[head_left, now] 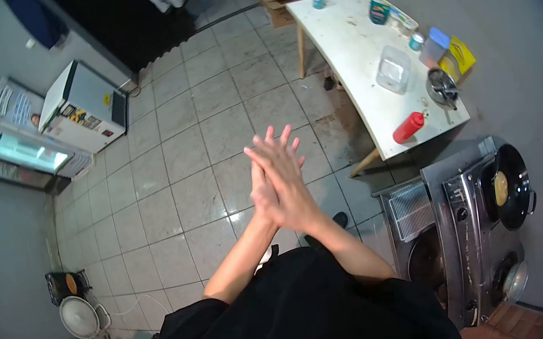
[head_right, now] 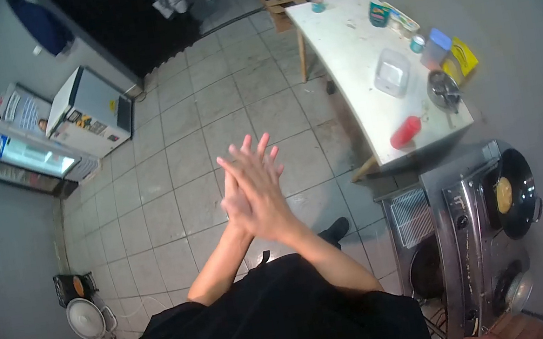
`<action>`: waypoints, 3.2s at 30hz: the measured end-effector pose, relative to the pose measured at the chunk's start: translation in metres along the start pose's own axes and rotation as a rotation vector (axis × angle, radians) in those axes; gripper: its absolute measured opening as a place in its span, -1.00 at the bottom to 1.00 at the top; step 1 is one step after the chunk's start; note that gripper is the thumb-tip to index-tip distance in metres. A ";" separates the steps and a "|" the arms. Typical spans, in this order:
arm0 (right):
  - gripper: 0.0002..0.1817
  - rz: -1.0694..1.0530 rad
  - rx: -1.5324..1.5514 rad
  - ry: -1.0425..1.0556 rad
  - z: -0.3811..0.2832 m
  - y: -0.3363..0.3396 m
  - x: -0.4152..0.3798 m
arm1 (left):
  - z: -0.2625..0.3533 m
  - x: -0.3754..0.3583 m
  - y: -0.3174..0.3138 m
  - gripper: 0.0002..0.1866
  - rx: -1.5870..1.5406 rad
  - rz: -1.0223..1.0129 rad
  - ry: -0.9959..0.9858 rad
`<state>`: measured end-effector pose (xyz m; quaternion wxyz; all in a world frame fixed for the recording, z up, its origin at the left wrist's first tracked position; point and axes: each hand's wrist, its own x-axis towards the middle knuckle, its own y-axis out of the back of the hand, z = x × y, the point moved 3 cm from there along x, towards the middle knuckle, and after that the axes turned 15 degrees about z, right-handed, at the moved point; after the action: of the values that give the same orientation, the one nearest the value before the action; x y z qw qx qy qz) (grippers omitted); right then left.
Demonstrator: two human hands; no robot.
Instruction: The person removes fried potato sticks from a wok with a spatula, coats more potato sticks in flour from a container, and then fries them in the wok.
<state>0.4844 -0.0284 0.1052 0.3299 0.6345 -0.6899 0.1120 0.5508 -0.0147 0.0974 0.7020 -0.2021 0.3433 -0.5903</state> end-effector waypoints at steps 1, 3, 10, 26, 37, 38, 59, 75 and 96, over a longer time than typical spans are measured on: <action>-0.28 0.073 0.028 -0.030 0.029 0.018 0.013 | -0.015 0.007 -0.015 -0.20 -0.098 -0.080 0.070; -0.30 0.211 0.086 -0.097 0.072 0.059 0.024 | -0.028 0.032 -0.047 -0.23 -0.184 -0.116 0.203; -0.37 0.542 1.610 -0.939 0.167 0.176 0.042 | -0.089 0.135 -0.095 -0.32 -0.498 -0.131 0.383; -0.45 0.598 -0.047 -0.373 0.188 0.189 0.073 | -0.218 0.240 -0.174 -0.43 0.327 -0.251 0.367; -0.29 0.864 -0.135 -0.672 0.229 0.192 0.128 | -0.231 0.270 -0.220 -0.40 0.540 -0.659 0.119; -0.32 0.916 0.026 -0.718 0.233 0.191 0.127 | -0.225 0.262 -0.217 -0.38 0.592 -0.761 0.086; -0.43 1.474 -0.854 -0.503 -0.049 0.083 -0.169 | -0.402 -0.117 0.005 -0.34 1.111 -1.383 1.448; -0.39 1.155 -0.671 -0.754 -0.028 0.083 -0.169 | -0.457 -0.062 0.122 -0.62 1.884 -0.882 0.533; -0.72 1.169 -0.567 -0.858 0.159 0.163 -0.092 | -0.409 0.225 -0.013 -0.68 1.338 -1.104 1.161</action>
<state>0.2779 -0.0185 -0.0275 0.0713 0.0473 -0.9821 -0.1681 0.2619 -0.1859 -0.2280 0.0304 0.4141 0.0909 -0.9052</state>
